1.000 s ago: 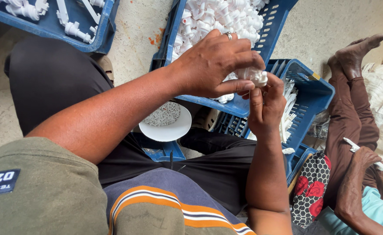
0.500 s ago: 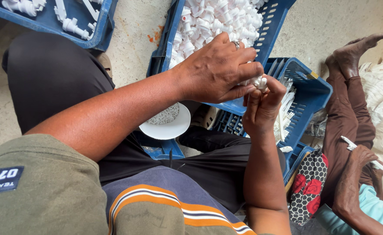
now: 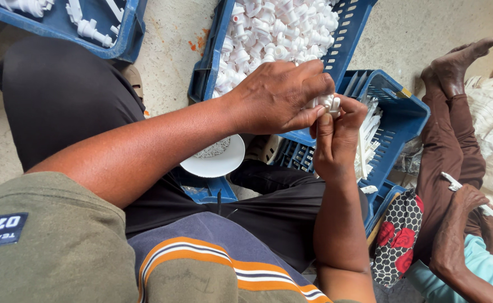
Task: The person sits on the floor and assembles white plastic components by inserting a long rod into a connector and securing it with a small fastener. They repeat this process for multiple units, placing the finished assemblies into a blue crate.
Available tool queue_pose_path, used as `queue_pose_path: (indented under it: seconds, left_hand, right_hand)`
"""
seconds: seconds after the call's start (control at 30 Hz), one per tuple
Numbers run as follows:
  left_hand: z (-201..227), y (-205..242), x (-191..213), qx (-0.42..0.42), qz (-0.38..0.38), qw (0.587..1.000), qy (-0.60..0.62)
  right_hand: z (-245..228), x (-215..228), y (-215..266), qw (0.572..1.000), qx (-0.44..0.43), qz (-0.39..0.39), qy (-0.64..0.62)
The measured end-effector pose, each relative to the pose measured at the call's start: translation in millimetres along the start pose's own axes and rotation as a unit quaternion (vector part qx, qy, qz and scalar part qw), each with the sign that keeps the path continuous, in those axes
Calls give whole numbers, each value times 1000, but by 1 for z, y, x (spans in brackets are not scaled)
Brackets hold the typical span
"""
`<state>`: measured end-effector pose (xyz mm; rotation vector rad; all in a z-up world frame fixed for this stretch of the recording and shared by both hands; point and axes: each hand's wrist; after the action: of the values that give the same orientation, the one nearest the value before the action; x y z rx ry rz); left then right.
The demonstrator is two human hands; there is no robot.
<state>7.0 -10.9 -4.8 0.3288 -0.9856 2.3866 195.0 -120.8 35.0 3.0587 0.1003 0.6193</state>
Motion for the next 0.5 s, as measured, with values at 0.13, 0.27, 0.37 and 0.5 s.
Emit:
queue_pose_path:
  seconds: [0.13,0.27,0.37,0.5]
  left_hand:
    - [3,-4,1,59,-30,998,25]
    - [6,-6,4,122,-86,988,26]
    - [8,-4,6,134,-71,987,46]
    - [10,-1,5,157,-88,980,80]
  right_hand:
    - [-8,6,0,999,-41,-24,-10]
    - [-17,3,-5,997,-75,-9,-32]
    - [-25,-2,-5,995,-89,8,-54]
    - [-32,-7,-2,991,-106,7,-77]
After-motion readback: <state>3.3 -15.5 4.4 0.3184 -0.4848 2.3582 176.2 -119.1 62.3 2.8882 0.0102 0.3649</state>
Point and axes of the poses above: each hand's wrist, its own y-axis away from the middle knuckle, its own x-axis out of the back of the hand, z = x × y, and after that the axes turned 3 degrees about -x, right-handed
